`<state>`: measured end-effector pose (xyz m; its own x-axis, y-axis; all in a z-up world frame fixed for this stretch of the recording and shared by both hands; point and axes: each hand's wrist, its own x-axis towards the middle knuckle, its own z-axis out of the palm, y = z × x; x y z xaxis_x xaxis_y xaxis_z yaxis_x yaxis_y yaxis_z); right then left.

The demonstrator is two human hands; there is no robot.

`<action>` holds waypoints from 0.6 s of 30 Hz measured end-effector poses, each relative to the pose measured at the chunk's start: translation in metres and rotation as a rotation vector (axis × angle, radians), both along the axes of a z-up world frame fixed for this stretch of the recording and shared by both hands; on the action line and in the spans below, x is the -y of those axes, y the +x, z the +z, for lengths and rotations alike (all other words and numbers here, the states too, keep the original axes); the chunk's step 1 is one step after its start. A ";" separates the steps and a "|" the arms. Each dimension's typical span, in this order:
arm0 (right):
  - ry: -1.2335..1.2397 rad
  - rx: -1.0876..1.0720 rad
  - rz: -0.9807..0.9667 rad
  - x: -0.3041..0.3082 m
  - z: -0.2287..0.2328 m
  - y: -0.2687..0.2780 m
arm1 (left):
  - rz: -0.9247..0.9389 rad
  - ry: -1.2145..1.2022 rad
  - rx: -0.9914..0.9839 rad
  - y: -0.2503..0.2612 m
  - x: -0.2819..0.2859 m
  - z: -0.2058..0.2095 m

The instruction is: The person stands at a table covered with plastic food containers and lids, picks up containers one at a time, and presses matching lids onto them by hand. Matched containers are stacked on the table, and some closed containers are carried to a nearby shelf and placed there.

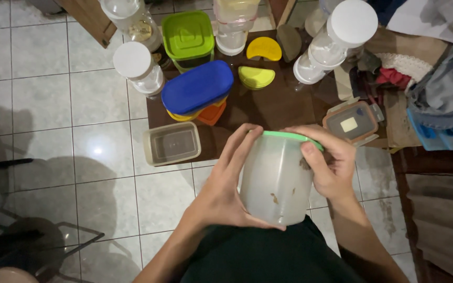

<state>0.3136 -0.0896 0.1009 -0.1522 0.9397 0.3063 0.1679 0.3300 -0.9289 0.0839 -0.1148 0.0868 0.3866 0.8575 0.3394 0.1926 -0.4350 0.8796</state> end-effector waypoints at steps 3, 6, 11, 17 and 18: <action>-0.022 0.170 0.077 -0.007 0.013 0.003 | -0.022 0.001 -0.056 0.003 -0.001 0.004; -0.145 0.257 0.062 -0.002 0.022 0.002 | -0.070 -0.007 -0.124 0.007 0.000 0.012; -0.238 0.129 0.030 0.010 0.021 0.001 | -0.097 -0.090 0.238 -0.005 0.003 0.025; -0.347 0.015 0.058 0.026 0.012 -0.003 | -0.014 -0.707 0.529 0.017 0.012 0.009; -0.374 0.017 0.038 0.026 0.011 -0.004 | 0.013 -0.675 0.539 0.021 0.014 0.006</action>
<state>0.3096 -0.1160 0.1116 -0.1912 0.9797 -0.0595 0.1790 -0.0248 -0.9835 0.1048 -0.1290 0.0931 0.3081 0.9449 -0.1103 -0.3238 0.2132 0.9218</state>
